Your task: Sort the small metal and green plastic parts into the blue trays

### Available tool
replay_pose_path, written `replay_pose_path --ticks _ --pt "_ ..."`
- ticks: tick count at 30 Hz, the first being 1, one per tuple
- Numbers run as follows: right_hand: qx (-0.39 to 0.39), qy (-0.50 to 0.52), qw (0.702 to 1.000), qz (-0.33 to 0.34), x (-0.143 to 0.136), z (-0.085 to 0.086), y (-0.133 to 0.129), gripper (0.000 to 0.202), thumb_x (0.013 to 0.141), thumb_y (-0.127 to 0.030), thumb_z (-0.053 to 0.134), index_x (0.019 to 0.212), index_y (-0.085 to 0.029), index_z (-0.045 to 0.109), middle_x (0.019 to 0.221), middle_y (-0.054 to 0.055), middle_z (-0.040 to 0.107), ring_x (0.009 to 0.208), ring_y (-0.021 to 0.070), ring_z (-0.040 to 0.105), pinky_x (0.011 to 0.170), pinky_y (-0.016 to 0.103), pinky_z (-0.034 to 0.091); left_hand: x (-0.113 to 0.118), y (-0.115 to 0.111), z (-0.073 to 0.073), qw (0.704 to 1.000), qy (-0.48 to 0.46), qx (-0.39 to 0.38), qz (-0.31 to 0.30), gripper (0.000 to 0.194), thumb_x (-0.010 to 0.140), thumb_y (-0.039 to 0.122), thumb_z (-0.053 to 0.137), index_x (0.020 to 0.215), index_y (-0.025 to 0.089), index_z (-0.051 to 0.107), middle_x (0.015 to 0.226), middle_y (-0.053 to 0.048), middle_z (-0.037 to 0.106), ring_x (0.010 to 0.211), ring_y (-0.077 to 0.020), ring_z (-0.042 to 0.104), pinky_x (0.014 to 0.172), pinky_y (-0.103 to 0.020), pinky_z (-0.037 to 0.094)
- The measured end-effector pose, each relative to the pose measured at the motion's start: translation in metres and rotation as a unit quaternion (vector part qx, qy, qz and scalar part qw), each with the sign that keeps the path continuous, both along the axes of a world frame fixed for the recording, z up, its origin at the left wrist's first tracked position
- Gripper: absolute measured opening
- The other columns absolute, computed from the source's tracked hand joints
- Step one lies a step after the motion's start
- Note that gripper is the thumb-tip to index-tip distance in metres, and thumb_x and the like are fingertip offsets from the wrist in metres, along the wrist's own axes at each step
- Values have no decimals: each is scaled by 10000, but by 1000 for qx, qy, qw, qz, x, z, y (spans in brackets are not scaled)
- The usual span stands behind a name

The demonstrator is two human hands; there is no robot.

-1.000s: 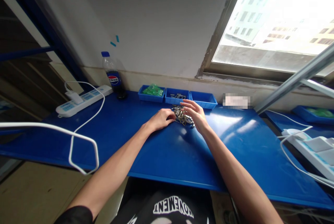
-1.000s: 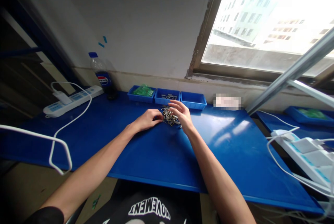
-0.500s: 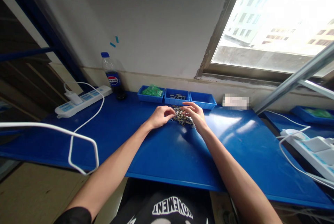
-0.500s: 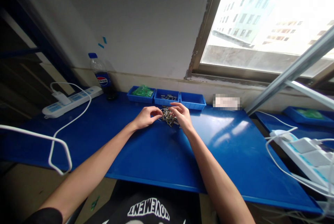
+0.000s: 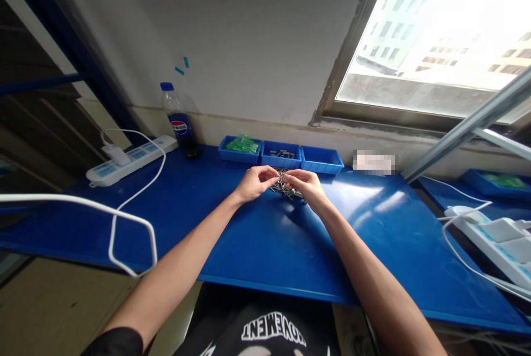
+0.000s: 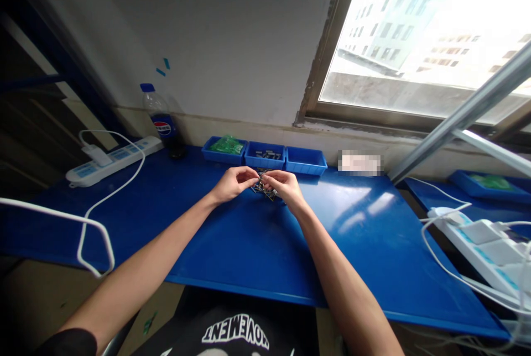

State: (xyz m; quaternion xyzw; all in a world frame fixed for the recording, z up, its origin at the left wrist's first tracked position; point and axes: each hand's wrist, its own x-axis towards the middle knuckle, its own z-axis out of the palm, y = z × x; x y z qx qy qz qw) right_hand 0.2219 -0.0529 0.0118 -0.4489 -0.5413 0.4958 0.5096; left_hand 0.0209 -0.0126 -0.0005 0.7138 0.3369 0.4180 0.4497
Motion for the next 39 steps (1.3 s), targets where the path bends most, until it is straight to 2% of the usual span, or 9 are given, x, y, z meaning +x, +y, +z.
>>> replay_pose_path --ticks 3,6,10,12,14,19,24,29,39 --pt "-15 -1 1000 -28 3 0 3 299 759 -485 808 848 -199 807 774 56 748 650 183 632 666 338 532 0 0 0 1000 -1 -9 7 310 786 404 816 943 143 757 882 -84 785 758 -191 741 695 -278 593" --pt "4 -3 994 -105 9 1 5 299 781 -488 763 829 -194 796 758 62 739 652 197 640 667 351 541 -2 2 1 999 -2 -8 39 332 740 428 857 875 139 766 865 -93 790 727 -200 741 670 -289 598" --pt "67 28 972 -225 21 0 10 372 786 -439 726 1085 -221 772 1130 96 776 998 278 716 852 401 575 -4 4 1 997 -34 -26 58 332 722 423 875 853 134 775 824 -96 793 751 -224 765 716 -316 615" --pt "79 35 965 -246 25 -2 12 486 768 -405 730 1220 -229 721 1333 110 709 1184 304 673 941 426 560 -3 5 0 996 -56 -44 60 341 716 414 882 873 130 778 840 -102 798 787 -237 779 755 -330 624" --pt "71 32 965 -251 26 -3 12 512 755 -396 730 1236 -222 703 1370 125 687 1218 312 656 946 431 557 -2 4 0 994 -74 -60 58 356 714 410 885 898 125 775 878 -111 803 832 -250 788 786 -345 633" --pt "35 4 985 -170 16 0 6 353 777 -440 735 1043 -207 745 1007 95 791 896 254 714 798 384 562 0 3 0 991 -101 -73 46 407 721 424 886 953 120 747 967 -125 802 888 -264 795 815 -365 645" --pt "22 -38 998 -39 1 5 -2 392 775 -507 787 1028 -209 766 821 51 775 738 212 689 733 352 539 3 1 2 989 -109 -94 33 446 698 439 902 972 133 729 837 -87 793 802 -258 793 693 -330 639" --pt "7 -26 1000 11 -4 3 -4 365 724 -492 850 946 -207 791 798 47 781 711 201 686 739 355 545 5 -3 6 987 -115 -94 54 418 698 450 899 911 131 731 756 -69 779 718 -231 777 614 -283 599" --pt "4 20 1000 6 3 -5 1 361 722 -452 877 979 -205 818 878 60 803 795 212 728 817 366 566 4 -4 8 990 -89 -95 49 420 746 514 858 893 142 727 686 -48 754 652 -210 751 580 -273 576"
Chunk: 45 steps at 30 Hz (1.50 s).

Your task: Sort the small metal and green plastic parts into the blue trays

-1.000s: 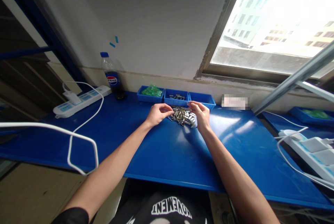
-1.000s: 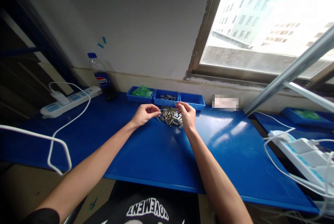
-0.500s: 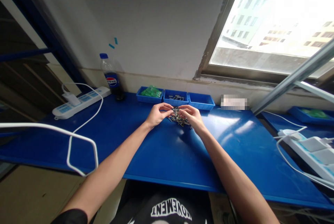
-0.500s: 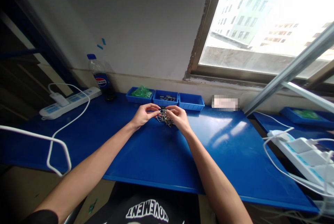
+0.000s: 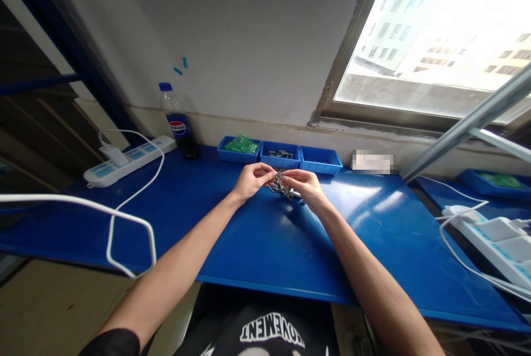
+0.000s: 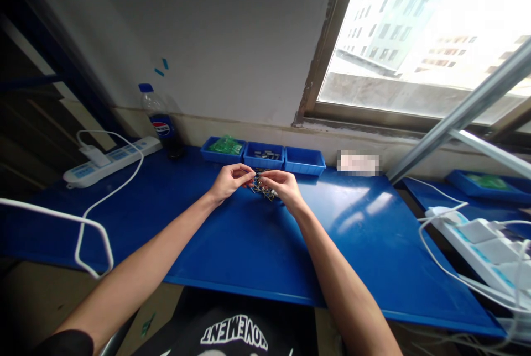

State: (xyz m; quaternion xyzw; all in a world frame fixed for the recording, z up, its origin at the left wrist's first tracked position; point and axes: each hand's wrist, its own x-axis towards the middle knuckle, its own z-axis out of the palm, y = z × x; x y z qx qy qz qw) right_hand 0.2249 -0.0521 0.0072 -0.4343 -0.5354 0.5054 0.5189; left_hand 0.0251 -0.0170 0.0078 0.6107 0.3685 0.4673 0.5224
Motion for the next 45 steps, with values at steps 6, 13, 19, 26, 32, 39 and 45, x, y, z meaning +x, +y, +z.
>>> replay_pose_path --ticks 6,13,19,26,32,39,45 --pt "-19 13 1000 7 0 -1 0 381 707 -450 892 982 -196 821 891 62 805 807 211 728 805 349 563 1 0 0 1000 -9 -15 -11 442 712 515 881 880 135 731 681 -46 751 637 -195 739 606 -267 582" --pt "-63 29 997 29 0 2 -1 369 676 -437 918 941 -197 830 890 62 805 738 182 704 768 330 567 0 -1 -1 1000 26 11 -7 366 793 487 812 886 143 727 685 -47 749 632 -194 727 614 -273 578" --pt "-43 44 996 -70 6 3 4 355 669 -417 916 921 -185 824 863 81 801 732 215 718 770 370 588 -9 0 -3 940 250 221 71 211 933 340 652 852 172 750 824 -60 772 741 -193 711 722 -295 548" --pt "58 59 975 -206 22 6 8 502 728 -377 842 1192 -208 750 1222 116 765 1010 278 748 857 402 586 -18 5 -9 896 335 291 8 136 863 265 714 948 183 781 978 -74 758 894 -211 705 846 -321 560" --pt "33 41 985 -164 16 7 6 324 744 -338 795 1032 -192 779 1107 101 789 817 205 725 715 333 558 -20 8 -14 884 370 284 -30 95 869 198 693 907 181 778 954 -72 743 903 -213 695 860 -323 551" --pt "26 21 989 -144 13 6 5 273 762 -343 775 988 -191 783 1035 89 798 743 172 696 676 303 523 -22 12 -13 888 377 257 -63 179 899 102 621 987 183 754 948 -67 733 895 -200 686 863 -314 534" --pt "17 27 988 -153 15 5 6 273 748 -347 768 975 -195 778 1008 77 797 736 175 687 668 304 522 -29 12 -6 886 373 266 -65 204 899 90 583 993 187 737 937 -64 705 849 -184 668 834 -305 539"
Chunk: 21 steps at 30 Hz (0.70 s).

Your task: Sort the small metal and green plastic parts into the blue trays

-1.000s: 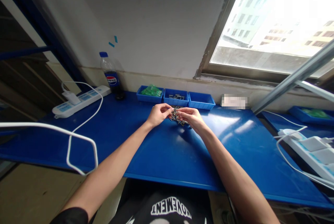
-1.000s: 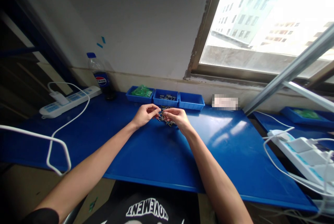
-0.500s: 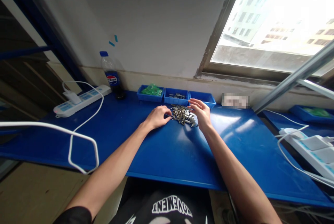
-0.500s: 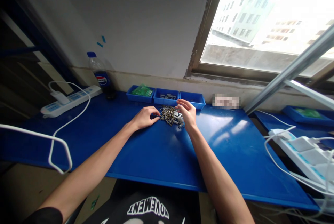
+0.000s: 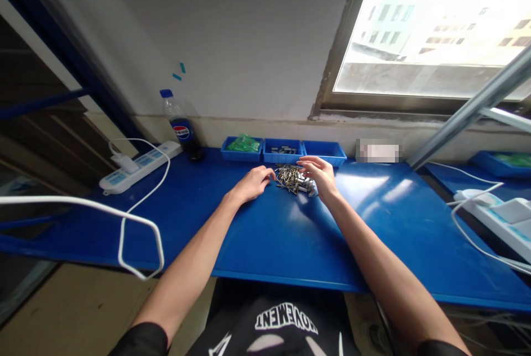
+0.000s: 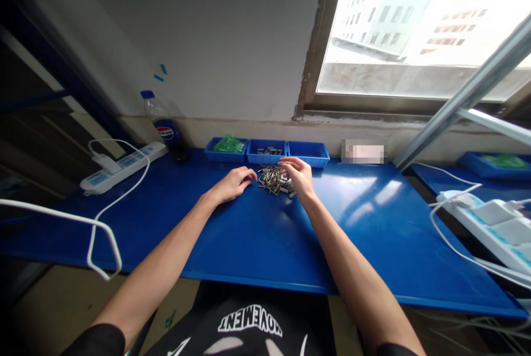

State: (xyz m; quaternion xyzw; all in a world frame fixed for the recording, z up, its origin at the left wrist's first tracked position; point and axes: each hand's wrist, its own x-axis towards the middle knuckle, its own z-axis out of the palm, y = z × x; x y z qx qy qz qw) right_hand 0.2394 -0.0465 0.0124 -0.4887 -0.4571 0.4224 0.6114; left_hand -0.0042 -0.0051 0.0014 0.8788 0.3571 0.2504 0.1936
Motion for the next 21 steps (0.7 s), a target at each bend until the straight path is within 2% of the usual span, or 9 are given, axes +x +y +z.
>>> replay_pose_path --ticks 4,7,10,14,17,21 --pt "-2 -4 1000 -1 0 -1 1 281 749 -350 762 980 -191 776 932 67 796 736 183 688 675 307 521 1 2 12 993 -103 -48 10 173 869 152 662 1024 187 731 907 -38 730 820 -166 696 802 -283 563" --pt "0 -8 1000 -4 0 -1 1 282 754 -350 767 984 -187 777 869 58 790 716 179 679 681 308 516 9 8 27 982 -164 -95 5 230 822 240 758 1041 174 735 876 -39 743 800 -169 713 793 -291 587" --pt "10 -10 1000 6 0 2 0 323 766 -401 778 1009 -189 784 824 51 779 678 175 660 676 317 515 21 19 44 973 -181 -136 -39 277 768 252 811 1014 149 733 889 -61 756 816 -176 724 803 -300 598" --pt "13 8 998 62 -2 3 -1 423 748 -487 819 1048 -191 791 832 52 782 676 173 665 700 326 534 32 34 60 966 -174 -170 -84 328 729 277 850 1000 138 727 840 -53 748 794 -172 722 756 -281 596" --pt "12 21 996 87 -5 -2 1 403 712 -497 858 965 -187 810 833 52 786 699 172 681 759 334 555 34 39 63 963 -148 -196 -115 339 722 288 859 992 133 726 838 -56 751 790 -174 729 740 -276 597" --pt "5 20 992 123 -7 -10 3 407 693 -498 883 951 -188 823 815 53 787 711 181 690 764 341 565 33 41 57 956 -127 -220 -144 331 750 313 841 1003 136 721 921 -85 775 842 -189 750 768 -289 611"
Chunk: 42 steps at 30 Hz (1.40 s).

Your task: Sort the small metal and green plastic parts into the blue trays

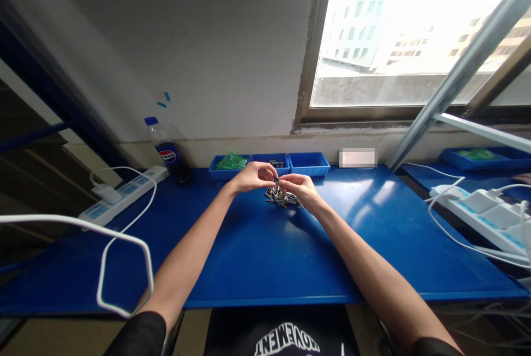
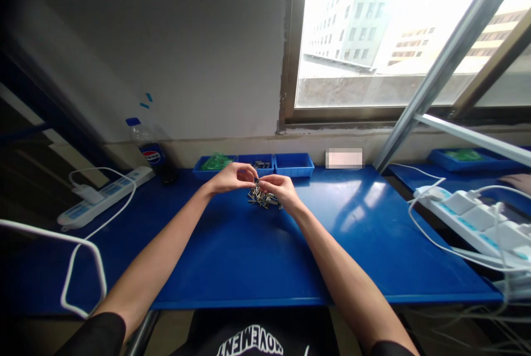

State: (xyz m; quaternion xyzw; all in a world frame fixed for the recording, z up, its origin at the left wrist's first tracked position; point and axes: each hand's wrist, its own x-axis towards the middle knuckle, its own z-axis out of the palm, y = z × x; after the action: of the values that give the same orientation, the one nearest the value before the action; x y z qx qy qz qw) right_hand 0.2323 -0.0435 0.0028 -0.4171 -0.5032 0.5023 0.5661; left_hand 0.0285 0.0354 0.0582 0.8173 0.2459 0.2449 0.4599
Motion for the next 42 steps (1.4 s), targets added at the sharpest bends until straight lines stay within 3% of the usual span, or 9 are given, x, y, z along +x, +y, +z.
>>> replay_pose_path --ticks 4,7,10,14,20,26,35,38,42 --pt "-14 -8 1000 23 -1 -1 -1 408 711 -494 879 967 -180 824 833 64 792 722 186 704 776 347 576 -3 3 -1 999 45 26 -16 284 776 334 811 968 141 731 928 -84 782 843 -190 754 774 -284 606" --pt "2 -3 999 -33 2 1 0 393 718 -480 876 969 -185 814 873 76 804 795 221 746 836 374 592 -9 8 1 992 105 76 -9 259 748 312 822 941 152 759 898 -70 784 832 -191 748 749 -257 585" --pt "41 18 993 -108 9 5 1 457 719 -461 878 1086 -205 784 1111 107 800 1043 279 758 989 420 569 -18 14 0 976 174 129 18 234 717 264 827 922 160 788 847 -63 783 804 -193 738 701 -234 550" --pt "45 29 989 -137 18 9 2 631 695 -431 897 1258 -218 710 1345 139 713 1210 311 704 1083 459 524 -23 17 -10 961 223 164 28 226 706 197 810 930 164 805 823 -61 781 761 -184 726 649 -215 506" --pt "19 4 993 -121 15 9 1 555 717 -469 861 1185 -206 722 1305 151 726 1067 303 754 923 426 595 -17 16 -23 962 222 154 25 159 710 223 813 864 187 796 727 -23 731 632 -147 669 547 -199 420" --pt "4 1 994 -112 15 8 0 483 741 -443 829 1146 -198 730 1222 133 759 895 246 769 813 379 597 -12 10 -27 959 225 170 23 83 777 257 775 807 180 769 727 -31 718 641 -149 650 566 -213 407" --pt "-8 1 993 -116 17 8 0 468 732 -446 829 1123 -205 737 1165 118 780 840 225 755 791 374 596 -10 7 -27 954 228 191 36 100 749 268 796 777 182 752 709 -26 709 622 -155 642 561 -228 408" --pt "-8 -2 994 -113 18 5 2 460 736 -458 830 1113 -210 740 1141 113 787 825 221 750 795 381 599 -8 5 -26 945 248 203 56 16 747 185 756 739 191 744 726 -39 723 632 -167 645 582 -243 418" --pt "-5 -6 994 -106 17 5 1 445 745 -455 827 1112 -216 746 1126 107 790 816 215 746 781 369 590 -9 4 -24 930 283 219 78 102 730 111 698 677 196 717 709 -53 717 598 -182 611 596 -271 410"
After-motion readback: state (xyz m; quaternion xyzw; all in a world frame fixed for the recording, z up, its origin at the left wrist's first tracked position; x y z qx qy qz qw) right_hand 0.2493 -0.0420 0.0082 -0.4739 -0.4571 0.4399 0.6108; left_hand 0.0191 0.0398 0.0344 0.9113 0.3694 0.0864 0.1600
